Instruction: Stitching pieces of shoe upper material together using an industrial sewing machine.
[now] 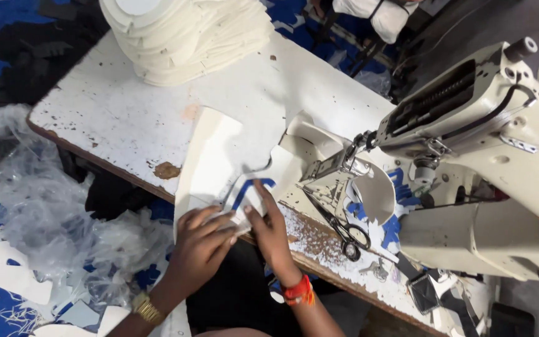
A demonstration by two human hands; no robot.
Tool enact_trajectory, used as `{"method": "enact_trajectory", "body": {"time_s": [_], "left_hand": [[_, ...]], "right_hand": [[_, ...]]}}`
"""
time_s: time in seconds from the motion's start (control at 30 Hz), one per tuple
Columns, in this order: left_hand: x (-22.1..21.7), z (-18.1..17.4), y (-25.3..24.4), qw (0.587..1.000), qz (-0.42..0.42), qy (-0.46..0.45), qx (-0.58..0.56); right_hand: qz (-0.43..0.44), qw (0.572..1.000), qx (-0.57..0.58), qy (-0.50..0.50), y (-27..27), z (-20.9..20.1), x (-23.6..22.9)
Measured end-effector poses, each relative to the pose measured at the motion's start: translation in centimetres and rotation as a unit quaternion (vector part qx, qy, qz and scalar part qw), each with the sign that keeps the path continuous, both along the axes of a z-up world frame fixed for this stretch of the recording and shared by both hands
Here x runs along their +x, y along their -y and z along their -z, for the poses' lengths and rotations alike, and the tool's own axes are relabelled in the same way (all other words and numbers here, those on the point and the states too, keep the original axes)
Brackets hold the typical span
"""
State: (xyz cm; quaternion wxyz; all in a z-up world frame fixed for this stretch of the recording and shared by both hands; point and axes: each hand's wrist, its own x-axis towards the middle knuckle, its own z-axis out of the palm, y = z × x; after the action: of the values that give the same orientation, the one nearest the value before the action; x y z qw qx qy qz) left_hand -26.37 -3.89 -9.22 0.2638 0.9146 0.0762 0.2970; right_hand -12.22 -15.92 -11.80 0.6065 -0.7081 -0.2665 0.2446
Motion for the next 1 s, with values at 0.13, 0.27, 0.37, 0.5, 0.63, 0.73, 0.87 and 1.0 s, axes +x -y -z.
{"method": "enact_trajectory", "body": {"time_s": [0.13,0.27,0.37,0.5,0.63,0.73,0.87,1.0], "left_hand": [[-1.9,2.0,0.3,0.988,-0.124,0.048,-0.081],[-3.2,5.1,-2.3,0.763,-0.164,-0.015,-0.626],[-2.1,6.7,-2.5,0.749,-0.108,-0.112,-0.644],[0.0,6.5,-1.2,0.794,-0.116,-0.173,-0.572],[2.3,3.3,0.0,0.673,-0.201,-0.148,-0.696],[2.7,2.4,0.5,0.652,-0.218,-0.126,-0.715],[2.8,1.9,0.7,0.682,-0.173,-0.092,-0.705],[2.7,2.1,0.4,0.684,-0.184,-0.100,-0.699]], "right_hand": [[0.063,0.989,-0.022,-0.135,-0.6,0.7,0.7],[0.037,0.978,0.050,-0.200,0.6,-1.2,1.1],[0.006,0.992,0.050,-0.114,2.3,-0.3,1.7],[0.040,0.978,-0.157,-0.133,3.8,-6.4,1.3],[0.088,0.986,-0.098,-0.100,11.9,-2.1,1.5],[0.212,0.956,-0.164,0.117,16.8,-1.8,4.2],[0.354,0.828,-0.344,0.267,19.2,-3.9,9.5],[0.324,0.771,-0.349,0.422,19.8,-1.9,13.1]]}}
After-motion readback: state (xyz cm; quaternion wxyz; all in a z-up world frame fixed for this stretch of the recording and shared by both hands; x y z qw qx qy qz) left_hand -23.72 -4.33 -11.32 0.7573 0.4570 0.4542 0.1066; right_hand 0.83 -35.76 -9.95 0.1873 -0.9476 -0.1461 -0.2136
